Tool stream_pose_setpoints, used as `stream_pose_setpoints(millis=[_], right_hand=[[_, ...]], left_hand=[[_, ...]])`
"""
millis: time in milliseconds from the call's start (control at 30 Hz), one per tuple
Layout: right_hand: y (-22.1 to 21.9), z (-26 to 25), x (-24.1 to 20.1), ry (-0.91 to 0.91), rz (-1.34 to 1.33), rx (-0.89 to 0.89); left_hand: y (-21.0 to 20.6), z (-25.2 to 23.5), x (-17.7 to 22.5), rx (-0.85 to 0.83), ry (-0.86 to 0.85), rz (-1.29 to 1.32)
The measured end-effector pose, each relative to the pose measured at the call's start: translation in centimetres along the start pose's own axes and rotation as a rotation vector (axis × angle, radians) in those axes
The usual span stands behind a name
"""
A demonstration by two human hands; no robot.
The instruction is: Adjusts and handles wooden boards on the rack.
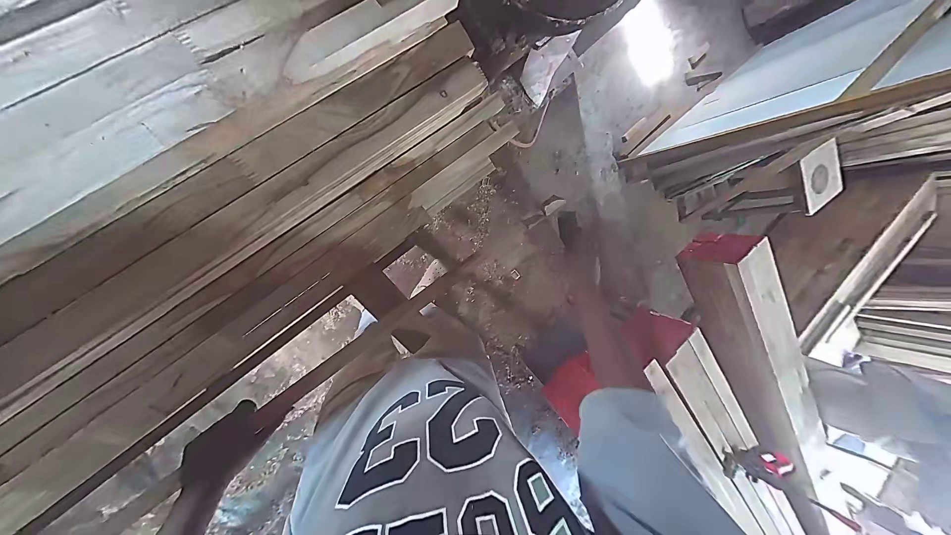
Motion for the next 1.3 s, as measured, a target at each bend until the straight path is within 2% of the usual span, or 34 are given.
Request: stream_pose_setpoints(millis=[67, 133, 233, 333, 433, 500, 600, 667, 733, 800, 867, 933, 1000, 1100, 1200, 1300], right_hand=[[1.9, -1.6, 0.3, 0.018, -0.026, -0.038], [4.5, -4.1, -1.6, 0.020, -0.058, -0.070], [5.3, -4.4, -5.1, -0.029, -0.047, -0.206], [3.2, -2.0, -7.0, -0.033, -0.037, -0.296], [0.2, 3.4, -8.6, -0.051, -0.153, -0.366], [-0.8, 6.4, -9.6, -0.025, -0.119, -0.390], [-1.1, 8.9, -10.4, 0.033, -0.027, -0.480], [-0.2, 9.5, -9.4, 0.020, -0.063, -0.517], [1.1, 8.4, -7.5, 0.015, -0.095, -0.448], [2.1, 5.5, -5.7, 0.070, -0.115, -0.226], [1.8, 2.5, -4.5, 0.140, -0.146, -0.057], [0.5, 0.2, -3.8, 0.170, -0.137, 0.029], [-0.4, 0.9, -3.5, 0.112, -0.002, -0.046], [1.1, 3.6, -3.2, 0.090, 0.152, -0.186], [3.0, 3.2, -2.5, 0.116, 0.095, -0.218], [3.3, -1.7, -2.3, 0.095, -0.084, -0.151]], left_hand=[[-0.2, 0.8, 0.1, 0.017, 0.043, 0.007], [0.1, 0.7, 0.4, 0.051, 0.065, 0.016], [-0.3, 1.0, 0.4, 0.122, 0.063, 0.021], [0.0, 1.0, 0.7, 0.146, 0.040, 0.031], [0.1, 1.2, 0.7, 0.126, 0.003, 0.038], [0.1, 1.0, 0.9, 0.106, -0.027, 0.051], [-0.1, 0.7, 1.0, 0.010, -0.105, 0.051], [-0.2, 0.0, 1.3, -0.085, -0.196, 0.091], [-0.5, -1.0, 1.6, -0.181, -0.295, 0.155], [-1.1, -1.8, 1.8, -0.254, -0.343, 0.179], [-1.6, -2.3, 1.6, -0.279, -0.352, 0.181], [-1.7, -2.5, 1.5, -0.273, -0.338, 0.157], [-1.6, -2.0, 1.4, -0.258, -0.315, 0.128], [-1.3, -1.9, 1.3, -0.208, -0.258, 0.089], [-1.8, -1.5, 1.1, -0.166, -0.212, 0.077], [-1.3, -0.8, 1.3, -0.133, -0.169, 0.080]])
Point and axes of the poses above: each hand's wrist, its own z-axis away from the middle knuckle, its own y-axis out of the back of the hand, x = y × z, the point moved 9 cm from there along -z, towards the middle knuckle, and after that the axes turned 2 degrees about -x, right-handed, at the moved point
